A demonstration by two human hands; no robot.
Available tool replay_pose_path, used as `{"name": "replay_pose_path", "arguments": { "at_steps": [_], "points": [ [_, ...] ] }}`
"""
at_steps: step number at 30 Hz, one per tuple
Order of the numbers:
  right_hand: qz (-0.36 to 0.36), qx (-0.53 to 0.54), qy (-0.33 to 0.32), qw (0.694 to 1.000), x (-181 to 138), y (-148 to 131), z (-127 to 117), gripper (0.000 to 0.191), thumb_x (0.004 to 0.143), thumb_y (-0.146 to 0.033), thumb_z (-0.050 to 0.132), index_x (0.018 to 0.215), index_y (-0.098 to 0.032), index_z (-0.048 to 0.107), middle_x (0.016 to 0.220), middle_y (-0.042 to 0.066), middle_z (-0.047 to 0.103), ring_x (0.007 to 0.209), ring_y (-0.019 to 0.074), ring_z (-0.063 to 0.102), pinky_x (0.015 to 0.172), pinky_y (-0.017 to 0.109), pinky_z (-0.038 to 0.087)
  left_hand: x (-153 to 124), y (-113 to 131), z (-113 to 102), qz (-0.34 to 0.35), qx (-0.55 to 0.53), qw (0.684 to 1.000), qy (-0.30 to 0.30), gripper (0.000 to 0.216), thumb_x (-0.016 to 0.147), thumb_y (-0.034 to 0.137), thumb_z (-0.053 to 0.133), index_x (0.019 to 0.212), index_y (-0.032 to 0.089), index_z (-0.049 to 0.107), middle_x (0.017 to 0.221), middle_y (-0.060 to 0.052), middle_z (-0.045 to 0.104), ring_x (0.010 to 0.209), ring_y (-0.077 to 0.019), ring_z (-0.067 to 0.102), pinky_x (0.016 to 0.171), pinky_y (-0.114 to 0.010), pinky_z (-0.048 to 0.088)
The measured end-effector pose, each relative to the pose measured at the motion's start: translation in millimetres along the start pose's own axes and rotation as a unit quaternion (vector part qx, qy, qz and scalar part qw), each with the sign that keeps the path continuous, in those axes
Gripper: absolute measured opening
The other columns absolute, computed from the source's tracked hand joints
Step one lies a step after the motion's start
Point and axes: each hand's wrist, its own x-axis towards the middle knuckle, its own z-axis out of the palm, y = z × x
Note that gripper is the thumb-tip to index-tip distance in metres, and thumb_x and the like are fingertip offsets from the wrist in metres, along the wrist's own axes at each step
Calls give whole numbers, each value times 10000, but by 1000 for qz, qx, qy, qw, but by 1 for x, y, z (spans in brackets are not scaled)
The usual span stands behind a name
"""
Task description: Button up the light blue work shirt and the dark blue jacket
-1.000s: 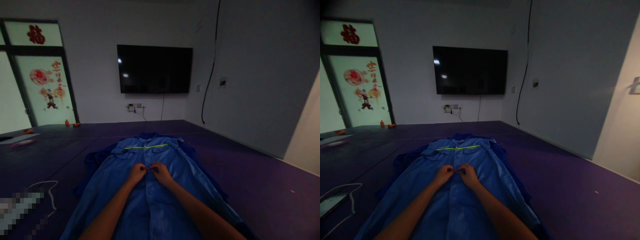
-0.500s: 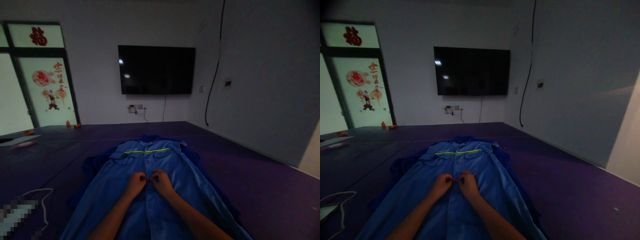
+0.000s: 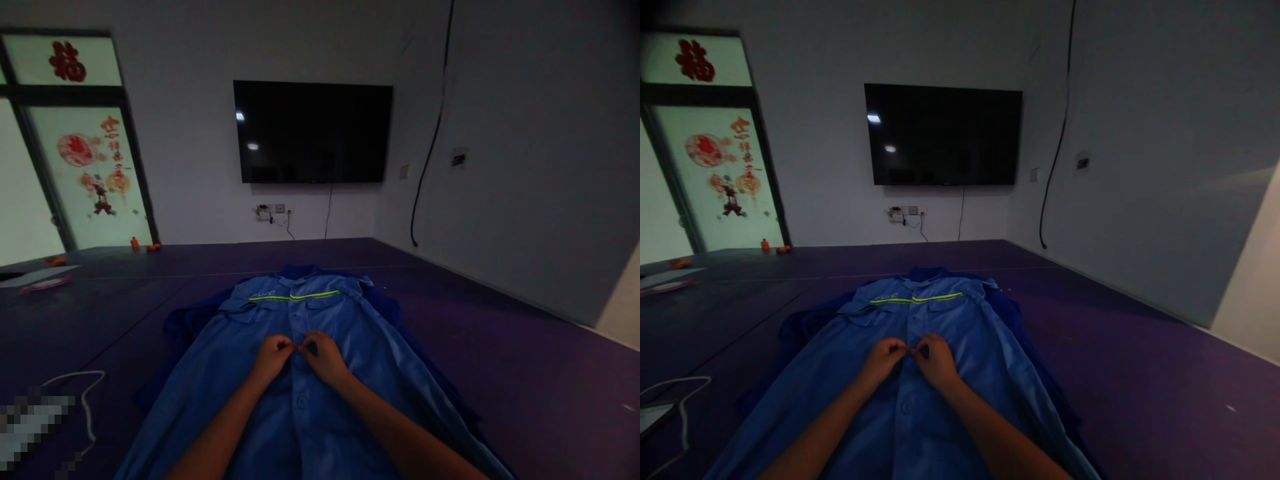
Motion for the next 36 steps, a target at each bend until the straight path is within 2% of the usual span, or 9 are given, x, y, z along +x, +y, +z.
{"name": "replay_pose_path", "arguments": {
  "at_steps": [5, 10, 16, 23, 28, 36],
  "points": [
    [6, 10, 8, 1000, 1, 4, 3, 118, 730, -258, 582, 733, -169, 659, 955, 80, 643, 923, 188, 578, 808, 273, 417, 0, 3, 1, -14, -37, 999, 13, 189, 658, 273, 488, 607, 138, 609, 553, -4, 582, 552, -128, 517, 539, -223, 360],
    [18, 28, 11, 999, 2, 8, 5, 92, 699, -241, 611, 737, -171, 657, 989, 79, 634, 941, 189, 574, 838, 284, 411, -4, 4, 4, -100, -121, 987, -36, 209, 690, 319, 470, 622, 143, 559, 389, 45, 471, 333, -79, 396, 393, -194, 279],
    [1, 38, 6, 999, 1, 5, 5, 34, 699, -178, 602, 707, -168, 633, 956, 70, 638, 946, 178, 568, 833, 275, 408, -8, 5, 4, -133, -160, 977, -46, 194, 662, 312, 519, 575, 139, 525, 384, 43, 483, 326, -71, 433, 391, -178, 310],
    [4, 3, -2, 1000, -1, 1, 3, 64, 717, -226, 598, 718, -170, 629, 1004, 83, 624, 975, 185, 559, 851, 283, 397, -10, 8, 5, -138, -152, 978, -30, 146, 672, 249, 473, 590, 144, 533, 378, 52, 481, 311, -62, 415, 382, -171, 297],
    [1, -28, -1, 1000, -2, -1, 2, 80, 732, -233, 585, 741, -169, 632, 1052, 97, 607, 1037, 195, 530, 907, 301, 358, -11, 9, 3, -129, -156, 979, -28, 148, 670, 254, 472, 584, 148, 529, 385, 49, 489, 315, -65, 414, 386, -177, 301],
    [14, -46, 12, 999, -2, -3, 3, 83, 729, -214, 574, 723, -155, 633, 1067, 116, 601, 1049, 206, 526, 909, 306, 355, -11, 7, 6, -125, -164, 978, -16, 146, 663, 274, 491, 591, 151, 526, 375, 50, 478, 317, -66, 406, 384, -177, 300]
  ]
}}
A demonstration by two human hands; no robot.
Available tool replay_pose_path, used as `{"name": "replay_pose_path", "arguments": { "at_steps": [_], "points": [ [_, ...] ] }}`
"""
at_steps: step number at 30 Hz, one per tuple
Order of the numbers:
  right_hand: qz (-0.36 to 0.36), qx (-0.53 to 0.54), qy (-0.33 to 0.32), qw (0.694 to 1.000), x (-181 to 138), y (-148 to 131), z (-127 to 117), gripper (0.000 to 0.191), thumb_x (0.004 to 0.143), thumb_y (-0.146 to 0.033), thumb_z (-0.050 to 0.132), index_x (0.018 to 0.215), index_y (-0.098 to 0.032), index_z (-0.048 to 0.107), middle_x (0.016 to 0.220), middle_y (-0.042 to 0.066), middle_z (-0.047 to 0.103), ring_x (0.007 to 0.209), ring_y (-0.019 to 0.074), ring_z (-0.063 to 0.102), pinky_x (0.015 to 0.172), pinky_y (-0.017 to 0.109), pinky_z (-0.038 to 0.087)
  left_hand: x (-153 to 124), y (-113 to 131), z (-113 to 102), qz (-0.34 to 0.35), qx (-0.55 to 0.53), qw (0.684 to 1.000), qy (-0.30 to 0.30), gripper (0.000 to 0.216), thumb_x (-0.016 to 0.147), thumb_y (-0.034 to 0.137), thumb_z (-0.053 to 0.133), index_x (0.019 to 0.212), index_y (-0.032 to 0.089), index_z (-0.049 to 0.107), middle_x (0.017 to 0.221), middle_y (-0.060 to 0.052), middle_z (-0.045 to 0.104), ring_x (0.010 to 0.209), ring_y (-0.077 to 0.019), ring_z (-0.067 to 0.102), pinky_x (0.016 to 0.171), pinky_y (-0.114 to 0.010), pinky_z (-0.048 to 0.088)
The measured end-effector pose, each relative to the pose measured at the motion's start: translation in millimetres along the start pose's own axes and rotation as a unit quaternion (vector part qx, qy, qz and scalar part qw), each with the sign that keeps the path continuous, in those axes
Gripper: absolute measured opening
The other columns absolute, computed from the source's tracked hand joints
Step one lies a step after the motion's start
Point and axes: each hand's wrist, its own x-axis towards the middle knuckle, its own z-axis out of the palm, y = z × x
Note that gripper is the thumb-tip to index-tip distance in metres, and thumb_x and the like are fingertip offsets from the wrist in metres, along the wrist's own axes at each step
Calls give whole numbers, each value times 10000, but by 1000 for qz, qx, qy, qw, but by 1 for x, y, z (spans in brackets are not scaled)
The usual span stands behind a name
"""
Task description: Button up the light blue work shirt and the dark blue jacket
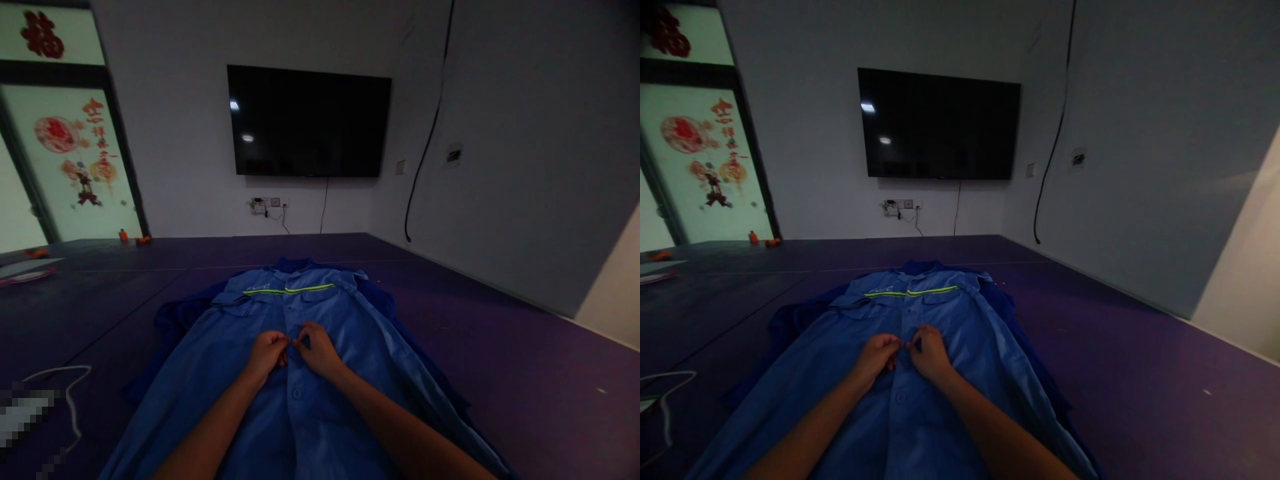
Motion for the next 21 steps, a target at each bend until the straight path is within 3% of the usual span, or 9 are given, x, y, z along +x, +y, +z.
{"name": "replay_pose_path", "arguments": {
  "at_steps": [9, 21],
  "points": [
    [1, 26, -9, 1000, 4, 2, -2, 77, 720, -221, 581, 703, -169, 636, 1047, 97, 613, 1027, 204, 538, 897, 313, 368, -4, 1, 3, 23, 26, 999, 14, 204, 681, 329, 494, 576, 156, 514, 377, 54, 463, 319, -67, 399, 376, -180, 292],
    [-9, 26, -16, 999, 4, 5, -2, 107, 737, -190, 543, 741, -159, 645, 1039, 95, 619, 1008, 190, 549, 888, 302, 372, -2, 0, 2, 28, 31, 999, 8, 148, 676, 239, 469, 625, 138, 565, 383, 54, 459, 327, -71, 406, 384, -180, 316]
  ]
}}
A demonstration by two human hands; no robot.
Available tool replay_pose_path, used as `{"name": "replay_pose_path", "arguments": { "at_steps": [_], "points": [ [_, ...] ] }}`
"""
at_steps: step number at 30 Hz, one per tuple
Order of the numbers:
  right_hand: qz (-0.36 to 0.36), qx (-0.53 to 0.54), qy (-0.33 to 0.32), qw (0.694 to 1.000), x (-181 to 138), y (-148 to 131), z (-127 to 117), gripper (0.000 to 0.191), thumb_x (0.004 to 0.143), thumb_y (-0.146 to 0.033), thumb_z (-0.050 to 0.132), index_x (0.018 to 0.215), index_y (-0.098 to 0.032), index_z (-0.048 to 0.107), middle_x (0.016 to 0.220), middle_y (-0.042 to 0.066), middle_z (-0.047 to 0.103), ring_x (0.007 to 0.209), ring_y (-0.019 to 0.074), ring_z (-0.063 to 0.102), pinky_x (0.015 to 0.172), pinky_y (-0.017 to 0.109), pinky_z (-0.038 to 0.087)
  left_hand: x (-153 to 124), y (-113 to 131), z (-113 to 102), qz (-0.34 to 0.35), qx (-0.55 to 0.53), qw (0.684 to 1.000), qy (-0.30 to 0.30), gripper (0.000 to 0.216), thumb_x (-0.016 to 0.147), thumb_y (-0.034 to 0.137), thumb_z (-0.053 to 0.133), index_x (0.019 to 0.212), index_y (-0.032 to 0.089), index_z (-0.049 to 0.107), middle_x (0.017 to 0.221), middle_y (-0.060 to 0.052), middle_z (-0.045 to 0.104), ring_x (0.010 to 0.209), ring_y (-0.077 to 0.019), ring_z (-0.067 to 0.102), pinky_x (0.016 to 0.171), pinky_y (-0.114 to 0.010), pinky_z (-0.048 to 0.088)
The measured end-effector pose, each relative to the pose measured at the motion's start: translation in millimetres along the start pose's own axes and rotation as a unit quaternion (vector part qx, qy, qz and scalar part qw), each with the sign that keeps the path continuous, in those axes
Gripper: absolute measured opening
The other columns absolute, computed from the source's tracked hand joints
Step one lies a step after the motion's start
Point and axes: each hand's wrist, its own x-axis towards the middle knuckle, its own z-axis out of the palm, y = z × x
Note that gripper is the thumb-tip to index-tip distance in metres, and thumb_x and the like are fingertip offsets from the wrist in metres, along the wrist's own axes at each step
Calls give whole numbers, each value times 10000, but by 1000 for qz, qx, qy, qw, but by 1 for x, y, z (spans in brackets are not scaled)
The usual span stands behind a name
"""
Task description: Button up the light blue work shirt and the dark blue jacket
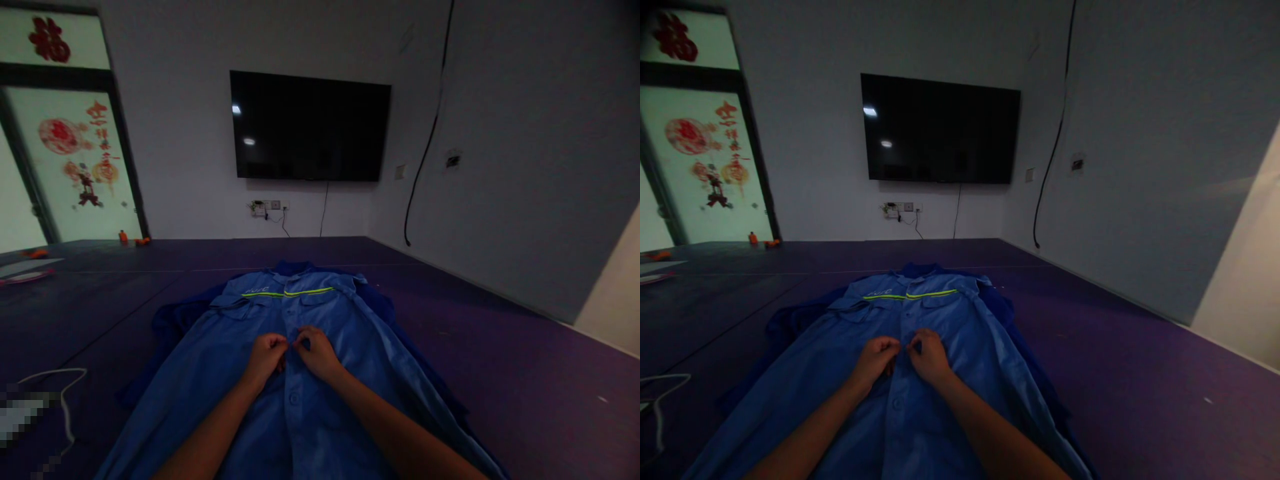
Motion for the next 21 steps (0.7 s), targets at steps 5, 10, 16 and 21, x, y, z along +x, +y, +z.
{"name": "replay_pose_path", "arguments": {
  "at_steps": [5, 10, 16, 21],
  "points": [
    [8, -4, 6, 1000, 0, 0, 1, 98, 724, -160, 546, 715, -171, 643, 1015, 82, 630, 999, 187, 555, 884, 296, 378, 0, 1, 3, 85, 71, 994, 24, 142, 637, 184, 507, 690, 127, 626, 557, -8, 596, 515, -125, 543, 502, -211, 396],
    [10, -13, 6, 1000, 0, 2, 2, 97, 710, -140, 548, 706, -171, 640, 1020, 85, 628, 997, 192, 554, 872, 292, 385, 2, -2, 4, 122, 138, 983, 18, 150, 616, 134, 513, 704, 126, 635, 612, -25, 612, 552, -127, 541, 537, -213, 383],
    [6, -17, -1, 1000, 0, 1, 2, 128, 738, -155, 526, 733, -180, 652, 985, 75, 637, 1002, 194, 551, 883, 300, 377, 2, -2, 4, 137, 183, 973, 31, 49, 589, 152, 565, 629, 149, 593, 520, 23, 516, 517, -105, 469, 510, -198, 320],
    [-2, -15, -2, 1000, 1, -1, 1, 162, 759, -137, 496, 741, -173, 652, 948, 74, 643, 964, 183, 562, 880, 287, 373, 2, 1, 4, 140, 205, 968, 42, 35, 582, 161, 574, 573, 158, 540, 500, 33, 487, 512, -104, 450, 517, -203, 300]
  ]
}}
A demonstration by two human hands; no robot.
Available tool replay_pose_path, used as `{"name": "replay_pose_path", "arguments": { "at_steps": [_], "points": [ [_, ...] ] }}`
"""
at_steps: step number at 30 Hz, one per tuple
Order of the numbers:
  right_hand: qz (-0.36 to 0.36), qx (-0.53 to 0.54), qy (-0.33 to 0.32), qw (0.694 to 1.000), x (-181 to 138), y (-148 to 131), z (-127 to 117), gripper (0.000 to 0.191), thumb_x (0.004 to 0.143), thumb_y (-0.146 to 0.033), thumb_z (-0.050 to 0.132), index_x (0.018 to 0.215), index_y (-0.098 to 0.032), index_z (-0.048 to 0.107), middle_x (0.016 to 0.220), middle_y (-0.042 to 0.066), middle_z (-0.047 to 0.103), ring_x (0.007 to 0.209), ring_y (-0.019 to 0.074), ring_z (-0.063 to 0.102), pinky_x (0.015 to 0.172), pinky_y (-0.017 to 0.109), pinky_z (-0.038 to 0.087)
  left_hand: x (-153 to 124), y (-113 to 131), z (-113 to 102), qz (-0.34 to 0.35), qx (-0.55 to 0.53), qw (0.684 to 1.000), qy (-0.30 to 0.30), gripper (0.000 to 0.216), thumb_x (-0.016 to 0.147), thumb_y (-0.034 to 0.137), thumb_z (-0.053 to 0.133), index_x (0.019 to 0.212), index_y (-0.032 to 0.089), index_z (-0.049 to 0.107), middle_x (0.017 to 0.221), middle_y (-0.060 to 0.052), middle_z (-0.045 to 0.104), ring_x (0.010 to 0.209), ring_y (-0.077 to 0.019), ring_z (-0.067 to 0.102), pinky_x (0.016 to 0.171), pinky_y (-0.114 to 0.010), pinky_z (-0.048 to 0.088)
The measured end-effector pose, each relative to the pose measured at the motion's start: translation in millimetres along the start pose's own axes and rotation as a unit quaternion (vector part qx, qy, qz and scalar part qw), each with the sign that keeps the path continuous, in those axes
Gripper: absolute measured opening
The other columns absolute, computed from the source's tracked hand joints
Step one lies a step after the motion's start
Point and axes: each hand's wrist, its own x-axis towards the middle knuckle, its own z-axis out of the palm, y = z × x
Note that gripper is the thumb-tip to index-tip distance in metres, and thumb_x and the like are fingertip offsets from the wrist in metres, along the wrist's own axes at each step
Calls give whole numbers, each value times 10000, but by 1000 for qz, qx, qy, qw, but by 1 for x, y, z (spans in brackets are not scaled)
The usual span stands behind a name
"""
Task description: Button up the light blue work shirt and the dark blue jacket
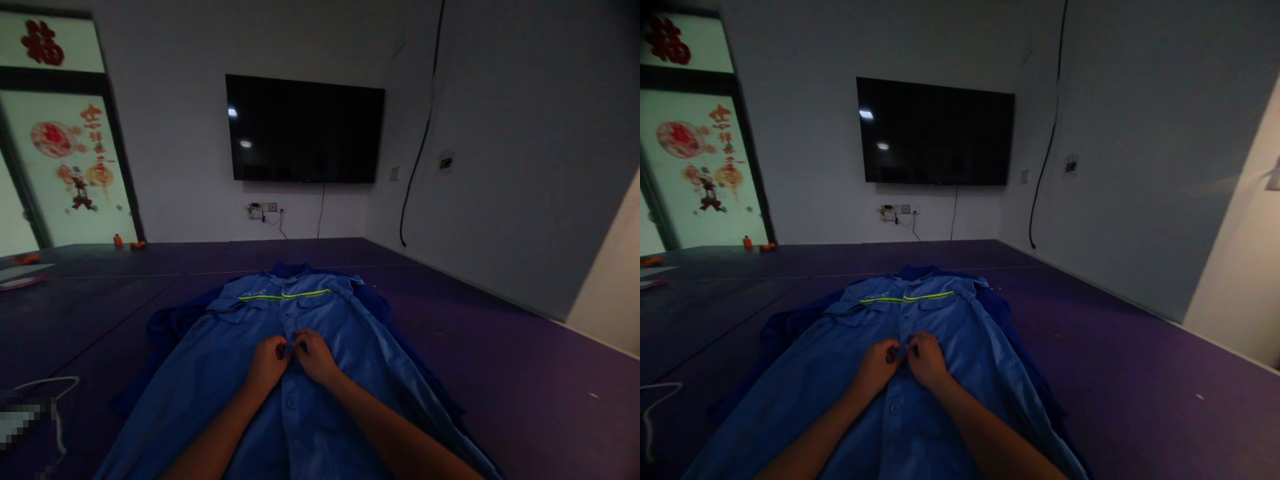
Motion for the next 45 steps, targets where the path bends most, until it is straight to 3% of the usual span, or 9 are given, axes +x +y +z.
{"name": "replay_pose_path", "arguments": {
  "at_steps": [7, 15, 30, 36, 45],
  "points": [
    [-14, 30, -2, 999, 2, 1, -2, 386, 891, -248, 309, 665, -171, 612, 751, 50, 639, 773, 146, 584, 775, 247, 400, 2, -1, 0, -14, -6, 1000, -5, 69, 574, 188, 589, 566, 159, 527, 486, 46, 462, 490, -97, 421, 507, -204, 278],
    [-24, 61, 11, 998, 0, -2, -3, 464, 914, -338, 252, 661, -177, 607, 751, 50, 639, 798, 147, 587, 763, 232, 397, 2, -1, -1, -13, 14, 1000, -4, 84, 592, 185, 587, 558, 162, 514, 487, 45, 458, 480, -94, 408, 499, -203, 263],
    [-31, 30, 0, 999, 2, -1, -2, 330, 872, -268, 355, 694, -167, 614, 793, 51, 646, 775, 144, 582, 754, 232, 404, 1, 2, -2, 23, 37, 999, -19, 139, 664, 135, 521, 533, 156, 477, 480, 42, 429, 490, -97, 393, 508, -208, 235],
    [-24, 28, 11, 999, 1, -1, 0, 188, 784, -149, 459, 718, -163, 634, 883, 59, 654, 861, 153, 581, 780, 226, 404, 1, 3, -1, 29, 72, 996, -34, 132, 697, 118, 496, 568, 146, 499, 521, 34, 457, 518, -98, 427, 516, -198, 259],
    [-16, 33, 4, 999, -2, -4, -3, 160, 725, -93, 491, 717, -163, 634, 893, 58, 656, 874, 156, 586, 792, 227, 407, 2, 0, -1, 51, 96, 993, -35, 135, 730, 121, 471, 626, 131, 556, 586, 2, 532, 560, -108, 481, 540, -201, 305]
  ]
}}
